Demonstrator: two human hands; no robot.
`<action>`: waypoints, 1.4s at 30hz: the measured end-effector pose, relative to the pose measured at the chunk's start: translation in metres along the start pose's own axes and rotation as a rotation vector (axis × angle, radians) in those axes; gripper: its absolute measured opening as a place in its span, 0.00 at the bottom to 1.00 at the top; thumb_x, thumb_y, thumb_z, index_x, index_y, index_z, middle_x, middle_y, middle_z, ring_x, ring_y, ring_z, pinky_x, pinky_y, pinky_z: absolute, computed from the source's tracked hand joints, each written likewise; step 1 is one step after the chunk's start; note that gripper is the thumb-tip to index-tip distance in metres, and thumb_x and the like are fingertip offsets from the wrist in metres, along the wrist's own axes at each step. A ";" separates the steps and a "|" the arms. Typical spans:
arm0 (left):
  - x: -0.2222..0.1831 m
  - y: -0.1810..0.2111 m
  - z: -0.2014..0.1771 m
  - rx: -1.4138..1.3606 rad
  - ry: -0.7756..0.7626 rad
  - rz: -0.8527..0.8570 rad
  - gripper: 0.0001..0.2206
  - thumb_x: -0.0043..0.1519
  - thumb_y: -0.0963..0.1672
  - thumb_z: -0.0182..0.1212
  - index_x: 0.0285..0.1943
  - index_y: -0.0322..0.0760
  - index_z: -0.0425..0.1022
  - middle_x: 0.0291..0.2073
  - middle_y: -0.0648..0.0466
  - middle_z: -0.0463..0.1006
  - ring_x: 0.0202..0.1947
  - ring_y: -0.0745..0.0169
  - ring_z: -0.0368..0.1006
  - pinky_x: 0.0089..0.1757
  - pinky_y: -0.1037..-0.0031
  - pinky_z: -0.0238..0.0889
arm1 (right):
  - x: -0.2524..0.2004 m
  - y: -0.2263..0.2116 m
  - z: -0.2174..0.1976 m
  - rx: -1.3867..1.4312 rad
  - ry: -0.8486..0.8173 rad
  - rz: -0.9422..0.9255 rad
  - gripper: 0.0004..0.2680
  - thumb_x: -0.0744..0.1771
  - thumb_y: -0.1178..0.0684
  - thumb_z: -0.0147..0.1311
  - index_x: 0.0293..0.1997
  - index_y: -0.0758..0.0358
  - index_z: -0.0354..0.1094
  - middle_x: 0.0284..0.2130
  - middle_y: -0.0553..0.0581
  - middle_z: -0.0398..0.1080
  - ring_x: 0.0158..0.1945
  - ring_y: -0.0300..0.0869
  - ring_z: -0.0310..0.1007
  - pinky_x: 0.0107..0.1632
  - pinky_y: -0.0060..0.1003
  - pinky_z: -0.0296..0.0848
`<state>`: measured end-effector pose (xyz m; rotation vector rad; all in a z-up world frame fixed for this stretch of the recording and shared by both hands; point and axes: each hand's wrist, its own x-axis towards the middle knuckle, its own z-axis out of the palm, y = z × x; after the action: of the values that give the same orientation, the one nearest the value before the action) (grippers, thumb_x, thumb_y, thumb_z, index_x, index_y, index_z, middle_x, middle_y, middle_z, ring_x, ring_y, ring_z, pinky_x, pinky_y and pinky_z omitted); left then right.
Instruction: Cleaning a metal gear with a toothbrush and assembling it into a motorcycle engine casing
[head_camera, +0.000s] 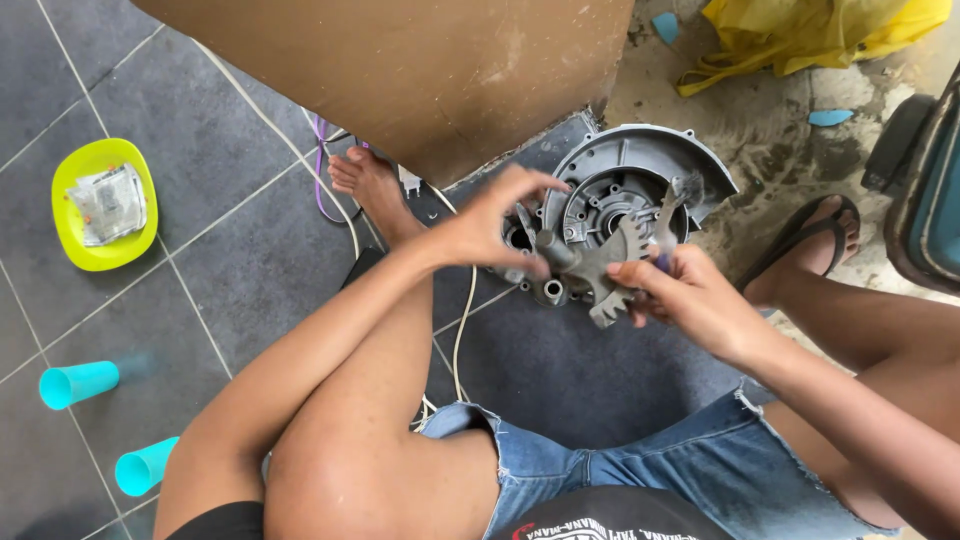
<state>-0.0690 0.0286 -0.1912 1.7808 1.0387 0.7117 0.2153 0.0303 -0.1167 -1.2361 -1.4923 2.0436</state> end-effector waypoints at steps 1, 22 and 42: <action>0.001 -0.011 -0.011 -0.003 0.000 -0.003 0.47 0.44 0.63 0.77 0.70 0.41 0.66 0.47 0.45 0.69 0.49 0.50 0.65 0.52 0.58 0.59 | 0.000 0.000 -0.002 0.000 -0.001 0.004 0.17 0.68 0.52 0.56 0.15 0.64 0.65 0.09 0.55 0.56 0.14 0.41 0.60 0.22 0.29 0.59; -0.013 -0.061 -0.054 1.415 1.086 -0.487 0.60 0.48 0.72 0.93 0.81 0.78 0.47 0.79 0.34 0.14 0.80 0.18 0.17 0.75 0.30 0.39 | 0.010 0.009 -0.003 -0.360 -0.023 0.155 0.18 0.66 0.44 0.59 0.14 0.62 0.67 0.10 0.54 0.70 0.18 0.36 0.65 0.31 0.34 0.63; -0.018 -0.096 -0.036 0.750 1.403 -0.063 0.69 0.47 0.52 0.94 0.79 0.44 0.25 0.79 0.41 0.31 0.80 0.38 0.48 0.72 0.48 0.68 | 0.011 0.007 0.002 -0.393 -0.019 0.209 0.19 0.66 0.41 0.60 0.15 0.62 0.64 0.12 0.52 0.66 0.20 0.37 0.61 0.30 0.35 0.59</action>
<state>-0.1403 0.0487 -0.2651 1.6647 2.5058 1.7902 0.2087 0.0335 -0.1276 -1.5817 -1.9104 1.9464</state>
